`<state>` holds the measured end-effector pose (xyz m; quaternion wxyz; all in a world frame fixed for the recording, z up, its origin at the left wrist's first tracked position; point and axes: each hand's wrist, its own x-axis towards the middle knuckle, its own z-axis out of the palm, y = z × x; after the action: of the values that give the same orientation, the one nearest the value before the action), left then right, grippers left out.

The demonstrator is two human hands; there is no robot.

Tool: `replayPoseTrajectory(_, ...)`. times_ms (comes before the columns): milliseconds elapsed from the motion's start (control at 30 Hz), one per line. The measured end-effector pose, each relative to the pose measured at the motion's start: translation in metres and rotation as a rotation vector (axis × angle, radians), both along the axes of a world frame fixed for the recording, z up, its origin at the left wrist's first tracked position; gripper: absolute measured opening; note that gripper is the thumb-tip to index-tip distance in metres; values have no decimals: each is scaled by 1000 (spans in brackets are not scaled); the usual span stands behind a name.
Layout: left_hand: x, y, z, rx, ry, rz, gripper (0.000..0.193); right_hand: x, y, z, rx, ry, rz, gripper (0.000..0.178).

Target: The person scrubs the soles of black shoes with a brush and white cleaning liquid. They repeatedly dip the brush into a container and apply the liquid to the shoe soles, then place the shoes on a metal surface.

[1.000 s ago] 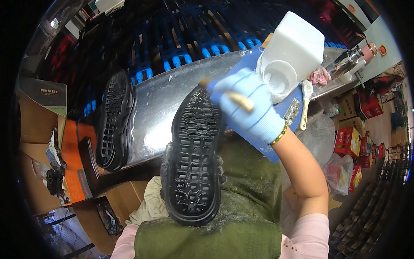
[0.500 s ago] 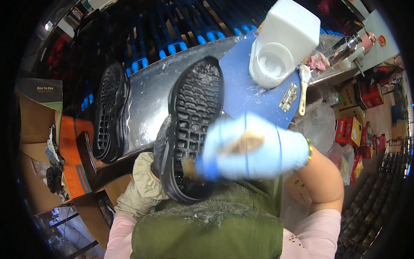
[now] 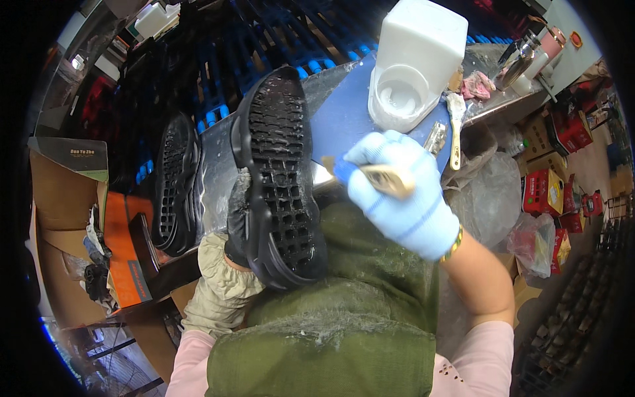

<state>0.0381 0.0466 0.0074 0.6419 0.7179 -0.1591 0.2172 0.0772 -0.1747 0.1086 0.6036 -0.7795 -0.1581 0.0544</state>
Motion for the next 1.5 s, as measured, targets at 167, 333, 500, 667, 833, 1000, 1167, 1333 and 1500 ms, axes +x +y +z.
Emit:
replayPoseTrajectory(167, 4, -19, -6, 357, -287, 498, 56, -13, 8, -18, 125, 113, -31, 8)
replayPoseTrajectory(333, -7, -3, -11, -200, 1, 221, 61, -28, 8, -7, 151, 265, -13, 9)
replayPoseTrajectory(500, -15, 28, -5, -881, 461, -330, 56, -16, -33, -25, 70, 220, -199, 12)
replayPoseTrajectory(667, -22, 13, -9, -1223, 837, -480, 48, -33, -3, -6, 272, 166, -32, 14)
replayPoseTrajectory(833, -22, -5, -32, -1211, 913, -612, 44, -18, -5, -26, 863, 421, 19, 22)
replayPoseTrajectory(1000, -33, 12, -22, -1333, 620, -737, 48, -36, -1, -13, 793, 572, 283, 22)
replayPoseTrajectory(1167, -21, 9, -9, -1349, 701, -678, 48, -18, -36, -13, 950, 228, -40, 32)
replayPoseTrajectory(1333, -19, -14, -6, -1392, 833, -708, 48, -19, -10, 15, 492, -87, -115, 35)
replayPoseTrajectory(1500, -47, -13, 7, -1449, 927, -708, 48, -20, 92, 15, 75, -858, 228, 15)
